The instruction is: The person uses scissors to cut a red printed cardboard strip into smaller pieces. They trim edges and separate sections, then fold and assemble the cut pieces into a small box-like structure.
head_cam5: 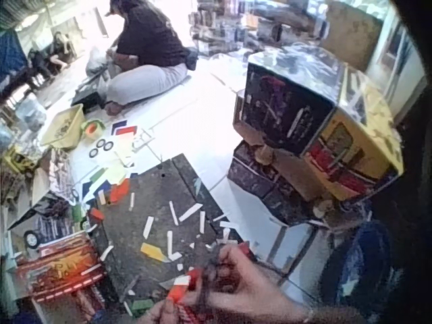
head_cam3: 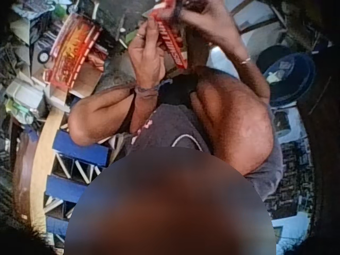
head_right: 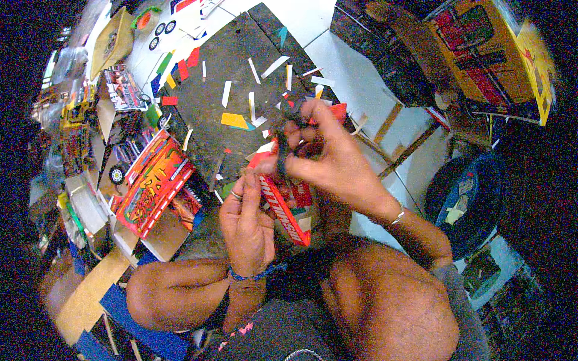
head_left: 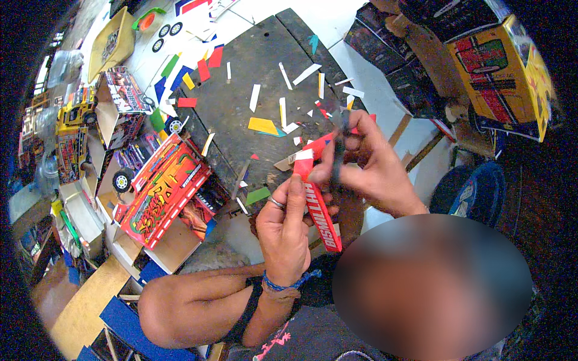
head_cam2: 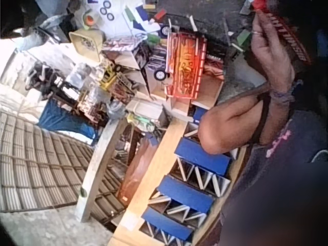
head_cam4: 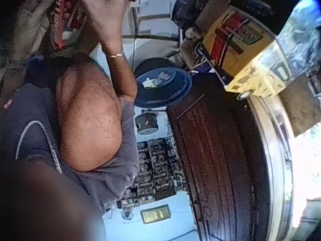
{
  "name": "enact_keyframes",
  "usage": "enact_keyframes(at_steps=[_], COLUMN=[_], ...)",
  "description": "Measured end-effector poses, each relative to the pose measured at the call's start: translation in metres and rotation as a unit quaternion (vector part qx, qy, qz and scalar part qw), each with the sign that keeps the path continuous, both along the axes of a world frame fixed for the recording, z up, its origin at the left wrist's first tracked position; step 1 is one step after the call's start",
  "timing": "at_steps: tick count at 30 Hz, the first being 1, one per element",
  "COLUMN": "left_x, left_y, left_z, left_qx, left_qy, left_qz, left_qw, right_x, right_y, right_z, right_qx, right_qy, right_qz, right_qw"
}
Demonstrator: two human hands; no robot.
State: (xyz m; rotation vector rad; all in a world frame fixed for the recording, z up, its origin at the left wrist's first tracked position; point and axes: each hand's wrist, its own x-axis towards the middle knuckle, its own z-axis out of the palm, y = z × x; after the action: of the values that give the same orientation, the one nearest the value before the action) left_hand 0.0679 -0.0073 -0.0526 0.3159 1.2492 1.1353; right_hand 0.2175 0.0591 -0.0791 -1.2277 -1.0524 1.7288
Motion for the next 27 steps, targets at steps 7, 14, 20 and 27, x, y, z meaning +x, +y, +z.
enact_keyframes(at_steps=[7, 14, 20, 27], left_x=[-0.007, -0.023, -0.023, -0.031], left_y=[-0.001, 0.006, 0.006, 0.01], left_z=[-0.006, -0.012, -0.011, -0.005], left_qx=[0.001, -0.085, -0.08, 0.003], left_qy=[-0.005, -0.182, -0.18, 0.042], left_qz=[-0.012, 0.069, 0.067, 0.124], left_qw=[1.0, 0.977, 0.978, 0.991], right_x=[0.013, 0.089, 0.122, 0.104], right_y=[-0.003, -0.034, -0.137, -0.196], right_z=[-0.006, -0.047, -0.107, -0.143], right_qx=[0.053, 0.068, 0.052, -0.037], right_qy=[-0.086, -0.504, -0.587, -0.68], right_qz=[-0.035, -0.141, -0.034, 0.191], right_qw=[0.994, 0.849, 0.807, 0.707])
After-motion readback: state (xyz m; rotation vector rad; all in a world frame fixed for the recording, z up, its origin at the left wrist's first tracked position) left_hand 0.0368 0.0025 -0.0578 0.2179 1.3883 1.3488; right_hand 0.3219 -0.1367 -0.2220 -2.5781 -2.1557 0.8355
